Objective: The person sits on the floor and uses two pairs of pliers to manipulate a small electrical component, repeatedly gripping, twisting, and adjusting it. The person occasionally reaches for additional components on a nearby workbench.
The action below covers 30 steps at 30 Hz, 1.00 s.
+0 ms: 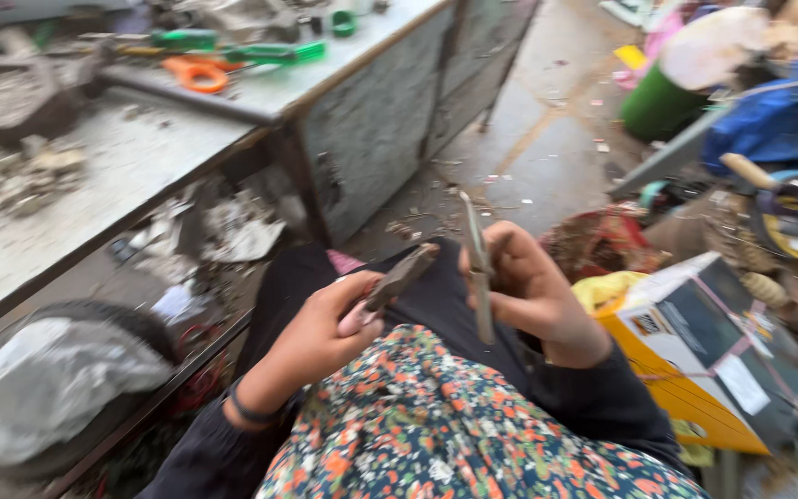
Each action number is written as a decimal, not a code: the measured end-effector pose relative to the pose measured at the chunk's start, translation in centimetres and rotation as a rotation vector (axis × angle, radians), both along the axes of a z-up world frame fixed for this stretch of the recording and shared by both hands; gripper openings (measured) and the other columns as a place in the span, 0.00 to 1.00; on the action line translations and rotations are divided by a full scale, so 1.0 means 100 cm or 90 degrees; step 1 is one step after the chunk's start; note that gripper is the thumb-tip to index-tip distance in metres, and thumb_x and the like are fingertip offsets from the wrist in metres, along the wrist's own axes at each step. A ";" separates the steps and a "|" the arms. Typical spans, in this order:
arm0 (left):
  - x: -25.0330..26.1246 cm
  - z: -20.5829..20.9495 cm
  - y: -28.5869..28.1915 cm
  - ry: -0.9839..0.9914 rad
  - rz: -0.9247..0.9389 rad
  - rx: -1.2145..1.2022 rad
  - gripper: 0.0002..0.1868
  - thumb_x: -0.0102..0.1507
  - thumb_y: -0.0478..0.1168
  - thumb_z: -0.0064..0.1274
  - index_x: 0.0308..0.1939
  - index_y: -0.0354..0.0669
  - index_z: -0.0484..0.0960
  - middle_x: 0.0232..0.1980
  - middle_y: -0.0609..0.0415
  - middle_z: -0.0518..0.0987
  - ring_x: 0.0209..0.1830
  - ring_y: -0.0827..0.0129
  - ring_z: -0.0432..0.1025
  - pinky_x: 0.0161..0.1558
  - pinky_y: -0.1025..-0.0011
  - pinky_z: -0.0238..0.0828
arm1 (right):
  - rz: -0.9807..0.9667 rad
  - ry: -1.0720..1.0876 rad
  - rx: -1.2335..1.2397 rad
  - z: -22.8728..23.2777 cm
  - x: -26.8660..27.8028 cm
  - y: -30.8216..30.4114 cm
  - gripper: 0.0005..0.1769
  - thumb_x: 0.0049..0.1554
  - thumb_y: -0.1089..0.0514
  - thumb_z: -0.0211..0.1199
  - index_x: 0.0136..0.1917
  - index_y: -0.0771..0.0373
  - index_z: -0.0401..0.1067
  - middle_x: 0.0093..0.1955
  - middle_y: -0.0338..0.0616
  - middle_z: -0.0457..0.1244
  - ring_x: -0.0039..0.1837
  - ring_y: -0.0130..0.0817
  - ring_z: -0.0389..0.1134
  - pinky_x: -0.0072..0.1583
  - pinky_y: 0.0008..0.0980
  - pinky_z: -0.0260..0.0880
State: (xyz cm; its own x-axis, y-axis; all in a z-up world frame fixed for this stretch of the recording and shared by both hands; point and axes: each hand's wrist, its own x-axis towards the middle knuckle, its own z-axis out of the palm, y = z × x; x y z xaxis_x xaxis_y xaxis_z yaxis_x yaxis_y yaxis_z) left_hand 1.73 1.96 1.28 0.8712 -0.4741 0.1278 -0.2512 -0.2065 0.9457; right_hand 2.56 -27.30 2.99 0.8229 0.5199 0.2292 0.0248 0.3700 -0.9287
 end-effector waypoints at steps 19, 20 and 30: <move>-0.002 0.005 -0.002 -0.034 0.100 0.087 0.21 0.56 0.36 0.57 0.54 0.42 0.79 0.38 0.51 0.80 0.38 0.64 0.77 0.45 0.68 0.73 | 0.016 0.122 0.045 -0.002 0.003 0.018 0.30 0.65 0.57 0.64 0.75 0.67 0.59 0.53 0.40 0.55 0.48 0.22 0.56 0.52 0.23 0.59; -0.001 0.006 -0.001 -0.038 0.101 0.094 0.21 0.56 0.36 0.57 0.54 0.42 0.78 0.38 0.50 0.80 0.38 0.63 0.77 0.44 0.68 0.73 | 0.008 0.126 0.038 -0.001 0.003 0.019 0.30 0.65 0.56 0.63 0.76 0.67 0.58 0.53 0.40 0.55 0.48 0.22 0.56 0.51 0.23 0.59; -0.001 0.006 0.002 -0.068 0.137 0.085 0.20 0.56 0.34 0.56 0.52 0.41 0.78 0.39 0.49 0.80 0.39 0.60 0.78 0.45 0.66 0.74 | -0.017 0.047 -0.065 0.004 -0.004 0.024 0.32 0.64 0.63 0.62 0.78 0.66 0.57 0.55 0.38 0.56 0.55 0.22 0.57 0.57 0.20 0.59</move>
